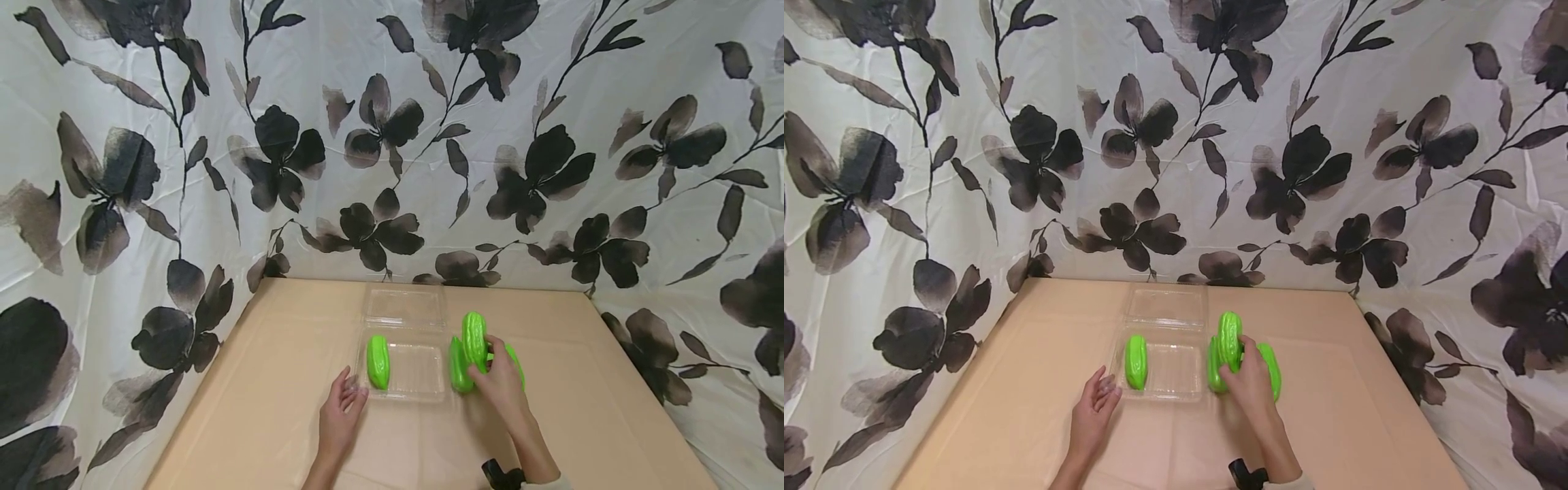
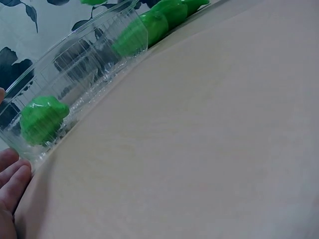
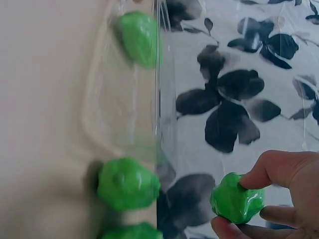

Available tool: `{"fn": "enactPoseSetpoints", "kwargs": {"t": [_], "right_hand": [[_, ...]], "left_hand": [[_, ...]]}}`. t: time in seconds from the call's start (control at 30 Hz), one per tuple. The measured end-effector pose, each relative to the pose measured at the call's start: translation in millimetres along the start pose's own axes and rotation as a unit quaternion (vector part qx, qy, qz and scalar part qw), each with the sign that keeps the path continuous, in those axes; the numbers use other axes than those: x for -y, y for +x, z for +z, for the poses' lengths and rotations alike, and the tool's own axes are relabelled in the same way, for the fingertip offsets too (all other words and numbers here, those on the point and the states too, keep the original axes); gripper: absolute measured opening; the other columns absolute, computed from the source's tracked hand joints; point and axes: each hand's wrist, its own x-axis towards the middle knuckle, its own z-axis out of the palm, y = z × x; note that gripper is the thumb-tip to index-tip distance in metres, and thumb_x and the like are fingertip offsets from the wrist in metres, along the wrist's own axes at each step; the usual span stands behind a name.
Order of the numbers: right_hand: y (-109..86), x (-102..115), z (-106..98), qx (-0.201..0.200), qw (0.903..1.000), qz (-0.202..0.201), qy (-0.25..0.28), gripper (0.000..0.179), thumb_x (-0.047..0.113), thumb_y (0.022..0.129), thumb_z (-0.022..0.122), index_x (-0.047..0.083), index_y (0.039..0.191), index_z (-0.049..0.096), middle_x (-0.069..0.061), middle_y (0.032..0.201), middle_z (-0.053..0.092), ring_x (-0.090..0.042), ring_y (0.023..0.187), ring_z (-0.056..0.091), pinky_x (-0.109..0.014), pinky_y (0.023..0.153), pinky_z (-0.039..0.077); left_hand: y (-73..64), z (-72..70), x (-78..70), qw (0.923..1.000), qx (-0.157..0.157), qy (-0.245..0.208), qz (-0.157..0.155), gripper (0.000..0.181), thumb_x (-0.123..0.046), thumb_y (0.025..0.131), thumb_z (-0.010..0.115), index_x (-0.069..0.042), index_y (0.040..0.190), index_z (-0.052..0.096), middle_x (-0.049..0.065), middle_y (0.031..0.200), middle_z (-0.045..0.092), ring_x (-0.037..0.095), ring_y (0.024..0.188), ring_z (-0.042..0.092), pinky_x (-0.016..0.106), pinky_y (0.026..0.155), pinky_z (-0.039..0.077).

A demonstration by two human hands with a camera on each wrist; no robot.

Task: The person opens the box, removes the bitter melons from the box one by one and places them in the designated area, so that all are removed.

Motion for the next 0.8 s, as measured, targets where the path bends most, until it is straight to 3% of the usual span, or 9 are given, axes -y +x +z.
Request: {"fn": "enactPoseSetpoints", "kwargs": {"t": [0.43, 0.8], "right_hand": [[-7.6, -39.7, -48.4, -0.026, 0.9980, 0.048, -0.033, 0.068, 0.013, 0.089, 0.063, -0.004, 0.149, 0.035, -0.032, 0.137, 0.053, -0.040, 0.106, 0.065, -0.036, 0.070, 0.062], [-8.8, -69.5, -68.8, -0.046, 0.9951, 0.070, -0.054, 0.071, 0.018, 0.090, 0.066, -0.006, 0.148, 0.034, -0.033, 0.135, 0.054, -0.043, 0.109, 0.063, -0.038, 0.072, 0.059]], "left_hand": [[0.7, 0.5, 0.1, 0.9999, 0.009, -0.007, -0.006, 0.063, -0.030, 0.093, 0.073, -0.012, 0.148, 0.048, 0.014, 0.133, 0.065, 0.027, 0.115, 0.067, 0.019, 0.098, 0.058], [1.8, -3.5, -0.6, 0.9999, 0.010, -0.008, 0.000, 0.062, -0.027, 0.094, 0.072, -0.010, 0.148, 0.046, 0.016, 0.134, 0.065, 0.030, 0.116, 0.066, 0.028, 0.101, 0.058]]}}
